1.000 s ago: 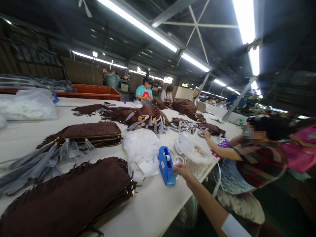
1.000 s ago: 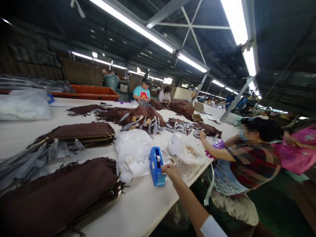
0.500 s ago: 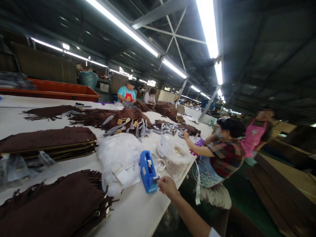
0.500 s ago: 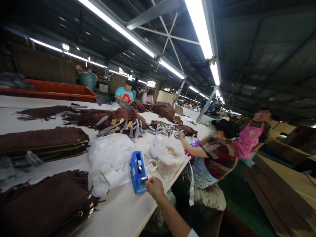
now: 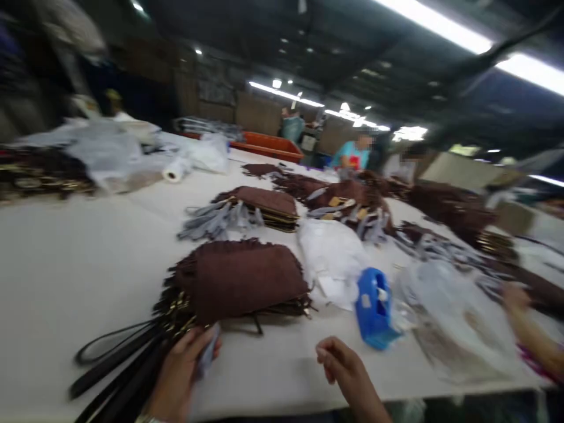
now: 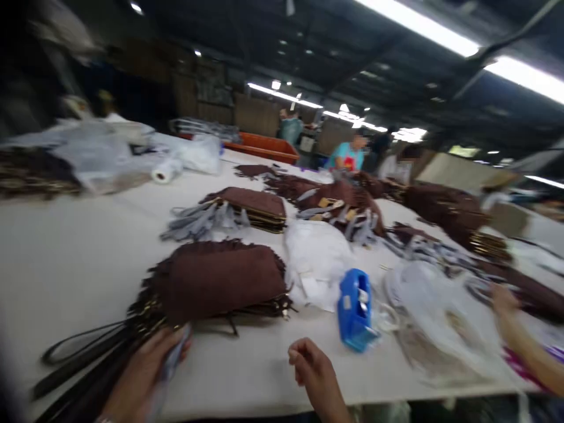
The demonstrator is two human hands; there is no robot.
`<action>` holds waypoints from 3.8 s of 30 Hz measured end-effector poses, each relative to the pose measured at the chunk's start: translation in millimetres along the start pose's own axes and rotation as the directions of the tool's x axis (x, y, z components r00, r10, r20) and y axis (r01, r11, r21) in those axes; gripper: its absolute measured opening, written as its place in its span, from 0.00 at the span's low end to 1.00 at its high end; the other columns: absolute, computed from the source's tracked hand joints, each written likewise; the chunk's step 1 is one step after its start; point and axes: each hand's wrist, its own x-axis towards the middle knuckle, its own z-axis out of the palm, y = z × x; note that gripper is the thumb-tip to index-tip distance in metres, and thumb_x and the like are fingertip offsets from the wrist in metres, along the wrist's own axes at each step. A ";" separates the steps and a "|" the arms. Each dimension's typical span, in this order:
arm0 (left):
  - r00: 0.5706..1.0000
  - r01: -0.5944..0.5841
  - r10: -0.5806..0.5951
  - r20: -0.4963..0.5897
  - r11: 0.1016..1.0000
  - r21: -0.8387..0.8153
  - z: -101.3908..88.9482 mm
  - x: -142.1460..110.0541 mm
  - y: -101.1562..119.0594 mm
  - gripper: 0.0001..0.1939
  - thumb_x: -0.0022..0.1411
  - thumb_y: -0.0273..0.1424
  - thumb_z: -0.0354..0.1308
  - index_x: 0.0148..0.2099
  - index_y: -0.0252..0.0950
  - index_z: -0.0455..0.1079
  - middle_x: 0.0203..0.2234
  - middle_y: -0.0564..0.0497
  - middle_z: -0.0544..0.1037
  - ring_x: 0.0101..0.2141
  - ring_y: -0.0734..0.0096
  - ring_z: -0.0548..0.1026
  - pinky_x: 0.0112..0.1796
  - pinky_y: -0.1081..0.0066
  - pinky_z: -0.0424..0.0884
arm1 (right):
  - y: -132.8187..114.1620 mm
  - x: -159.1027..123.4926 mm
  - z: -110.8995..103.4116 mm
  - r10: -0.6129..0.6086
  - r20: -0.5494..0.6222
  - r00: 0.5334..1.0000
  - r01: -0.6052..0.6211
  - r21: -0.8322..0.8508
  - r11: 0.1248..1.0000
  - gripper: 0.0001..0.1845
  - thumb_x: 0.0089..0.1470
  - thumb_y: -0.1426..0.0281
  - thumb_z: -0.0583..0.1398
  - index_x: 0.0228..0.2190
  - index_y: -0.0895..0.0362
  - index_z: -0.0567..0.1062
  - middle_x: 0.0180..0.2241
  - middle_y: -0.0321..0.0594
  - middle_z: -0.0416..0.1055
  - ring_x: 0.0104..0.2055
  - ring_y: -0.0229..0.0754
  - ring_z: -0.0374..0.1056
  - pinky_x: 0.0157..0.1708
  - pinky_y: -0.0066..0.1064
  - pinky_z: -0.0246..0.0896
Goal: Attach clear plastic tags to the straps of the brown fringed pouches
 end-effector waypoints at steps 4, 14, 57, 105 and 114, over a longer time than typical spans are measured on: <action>0.993 -0.074 0.084 0.084 0.990 -0.124 -22.9 -1.2 -5.2 0.14 0.48 0.36 0.67 0.32 0.32 0.72 0.25 0.52 0.76 0.26 0.73 0.73 0.28 0.74 0.69 | -70.4 15.9 63.1 -0.168 0.236 0.957 0.124 0.189 0.974 0.14 0.52 0.57 0.59 0.32 0.55 0.72 0.21 0.31 0.63 0.22 0.36 0.60 0.23 0.27 0.56; 0.980 -0.140 0.157 0.121 0.981 -0.133 -19.0 -3.5 -9.3 0.10 0.54 0.37 0.62 0.31 0.34 0.69 0.21 0.53 0.74 0.23 0.75 0.68 0.27 0.75 0.62 | -135.0 34.3 138.5 -0.487 0.339 0.805 0.519 -0.003 0.855 0.11 0.60 0.69 0.52 0.32 0.52 0.73 0.25 0.32 0.67 0.24 0.35 0.62 0.26 0.26 0.54; 0.986 -0.104 0.137 0.093 0.951 -0.292 -13.6 0.3 -17.0 0.12 0.54 0.37 0.63 0.27 0.35 0.68 0.22 0.53 0.73 0.25 0.75 0.67 0.30 0.75 0.63 | -151.4 31.0 151.0 -0.585 0.302 0.752 0.639 -0.548 0.539 0.11 0.55 0.77 0.48 0.39 0.55 0.64 0.28 0.37 0.72 0.28 0.41 0.70 0.27 0.27 0.55; 0.999 0.033 -0.028 0.021 0.940 -0.339 -12.0 -2.8 -10.6 0.12 0.41 0.32 0.70 0.28 0.32 0.73 0.24 0.48 0.78 0.27 0.70 0.74 0.31 0.73 0.67 | -105.6 28.9 171.2 -0.225 0.258 0.940 0.108 0.401 0.910 0.13 0.50 0.61 0.62 0.32 0.59 0.73 0.28 0.37 0.71 0.30 0.39 0.65 0.29 0.28 0.61; 0.991 0.118 -0.093 0.099 0.949 -0.292 -14.9 -0.5 0.4 0.10 0.44 0.28 0.69 0.29 0.32 0.71 0.26 0.48 0.77 0.28 0.69 0.74 0.32 0.70 0.68 | -104.3 25.5 164.1 -0.326 0.213 0.921 0.278 0.225 0.934 0.11 0.56 0.63 0.57 0.37 0.57 0.73 0.33 0.40 0.71 0.34 0.42 0.68 0.34 0.30 0.64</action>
